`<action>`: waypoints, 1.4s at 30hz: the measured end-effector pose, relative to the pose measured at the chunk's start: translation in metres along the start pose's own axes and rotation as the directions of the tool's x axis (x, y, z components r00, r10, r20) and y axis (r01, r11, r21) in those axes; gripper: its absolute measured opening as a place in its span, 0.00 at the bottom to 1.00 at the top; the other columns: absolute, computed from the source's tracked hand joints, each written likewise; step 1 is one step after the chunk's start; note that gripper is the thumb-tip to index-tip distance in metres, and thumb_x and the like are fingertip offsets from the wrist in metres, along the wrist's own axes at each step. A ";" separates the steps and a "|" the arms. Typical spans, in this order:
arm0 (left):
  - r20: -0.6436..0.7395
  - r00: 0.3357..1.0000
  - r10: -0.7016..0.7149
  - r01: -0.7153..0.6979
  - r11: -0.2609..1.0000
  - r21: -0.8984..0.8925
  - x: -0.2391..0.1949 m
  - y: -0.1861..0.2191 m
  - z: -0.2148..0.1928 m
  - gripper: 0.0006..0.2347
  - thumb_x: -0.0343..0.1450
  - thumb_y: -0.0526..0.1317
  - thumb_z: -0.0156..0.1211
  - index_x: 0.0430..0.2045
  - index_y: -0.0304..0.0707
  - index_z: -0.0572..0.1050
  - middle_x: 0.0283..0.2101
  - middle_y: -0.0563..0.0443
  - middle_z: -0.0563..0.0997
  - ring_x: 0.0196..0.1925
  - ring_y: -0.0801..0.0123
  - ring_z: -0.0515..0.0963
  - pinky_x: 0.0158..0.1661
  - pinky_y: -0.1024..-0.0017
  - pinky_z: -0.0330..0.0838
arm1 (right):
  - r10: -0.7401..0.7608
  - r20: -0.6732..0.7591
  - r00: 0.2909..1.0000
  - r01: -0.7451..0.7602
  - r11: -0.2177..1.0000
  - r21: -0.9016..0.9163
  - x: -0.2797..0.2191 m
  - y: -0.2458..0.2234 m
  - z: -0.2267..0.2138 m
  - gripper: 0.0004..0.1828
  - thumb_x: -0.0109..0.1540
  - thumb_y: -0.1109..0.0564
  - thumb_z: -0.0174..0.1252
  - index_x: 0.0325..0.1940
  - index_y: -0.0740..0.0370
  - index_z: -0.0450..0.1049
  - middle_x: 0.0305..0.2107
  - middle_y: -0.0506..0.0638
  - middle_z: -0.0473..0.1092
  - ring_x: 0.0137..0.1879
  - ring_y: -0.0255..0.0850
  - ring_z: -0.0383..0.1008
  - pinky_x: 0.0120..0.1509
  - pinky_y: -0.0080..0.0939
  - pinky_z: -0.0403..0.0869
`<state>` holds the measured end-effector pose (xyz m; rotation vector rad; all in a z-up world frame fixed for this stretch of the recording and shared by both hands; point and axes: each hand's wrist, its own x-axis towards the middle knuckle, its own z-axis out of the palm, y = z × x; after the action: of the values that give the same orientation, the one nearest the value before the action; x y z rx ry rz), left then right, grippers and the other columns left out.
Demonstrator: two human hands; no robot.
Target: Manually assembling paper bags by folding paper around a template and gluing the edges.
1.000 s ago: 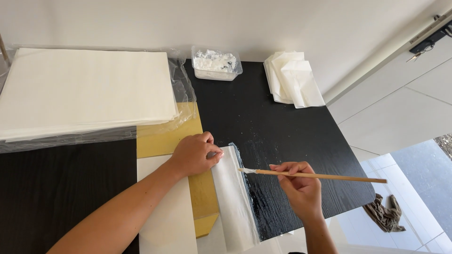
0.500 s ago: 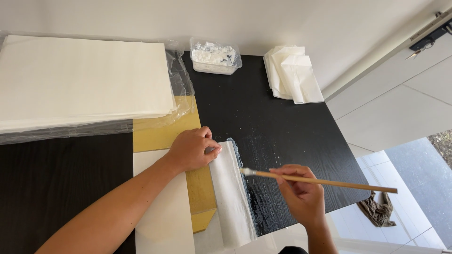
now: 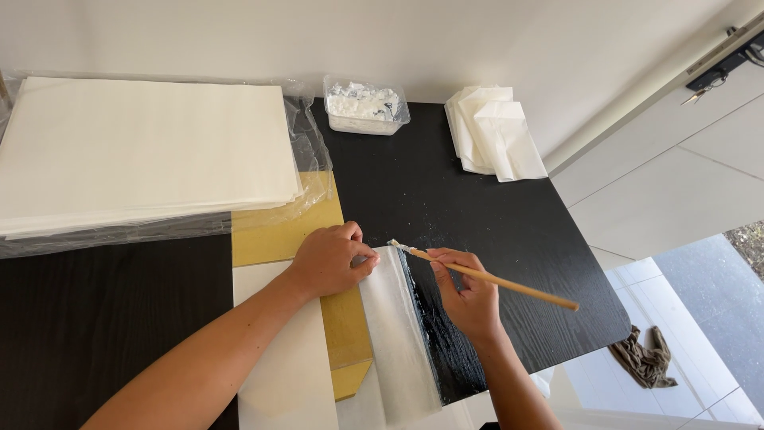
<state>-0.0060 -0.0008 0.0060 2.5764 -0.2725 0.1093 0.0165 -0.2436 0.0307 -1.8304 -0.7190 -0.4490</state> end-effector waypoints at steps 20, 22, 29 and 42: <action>-0.014 1.000 0.017 -0.017 1.000 0.011 0.005 -0.006 0.009 0.14 0.73 0.54 0.56 0.40 0.54 0.87 0.38 0.57 0.78 0.34 0.67 0.81 0.31 0.68 0.75 | 0.244 0.375 0.894 -0.210 0.969 -0.129 -0.040 -0.042 -0.069 0.04 0.67 0.60 0.52 0.45 0.55 0.65 0.40 0.52 0.79 0.49 0.43 0.84 0.55 0.42 0.81; -0.023 1.000 0.012 -0.012 1.000 0.011 0.006 -0.006 0.009 0.14 0.73 0.54 0.56 0.40 0.54 0.87 0.38 0.57 0.78 0.33 0.67 0.81 0.30 0.69 0.75 | 0.293 0.400 0.868 -0.248 0.955 -0.162 -0.040 -0.050 -0.078 0.04 0.67 0.59 0.53 0.44 0.55 0.65 0.39 0.50 0.80 0.48 0.41 0.85 0.54 0.42 0.81; -0.027 0.999 0.024 -0.023 0.999 0.038 0.005 -0.008 0.012 0.13 0.73 0.55 0.56 0.40 0.57 0.86 0.37 0.59 0.77 0.32 0.67 0.80 0.30 0.68 0.74 | 0.400 0.418 0.816 -0.351 0.917 -0.191 -0.052 -0.066 -0.097 0.02 0.65 0.58 0.55 0.40 0.55 0.68 0.39 0.49 0.82 0.46 0.41 0.86 0.45 0.38 0.80; -0.007 1.000 0.001 -0.001 0.999 0.044 0.005 -0.007 0.011 0.14 0.73 0.56 0.55 0.41 0.57 0.86 0.39 0.58 0.78 0.35 0.66 0.81 0.32 0.67 0.76 | 0.269 0.316 0.910 -0.234 0.961 -0.144 -0.056 -0.047 -0.069 0.04 0.68 0.60 0.52 0.44 0.54 0.63 0.40 0.51 0.78 0.46 0.41 0.83 0.49 0.40 0.80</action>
<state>0.0010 -0.0018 -0.0058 2.6185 -0.2716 0.1266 -0.0540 -0.3108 0.0545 -2.0909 -0.6801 -0.0022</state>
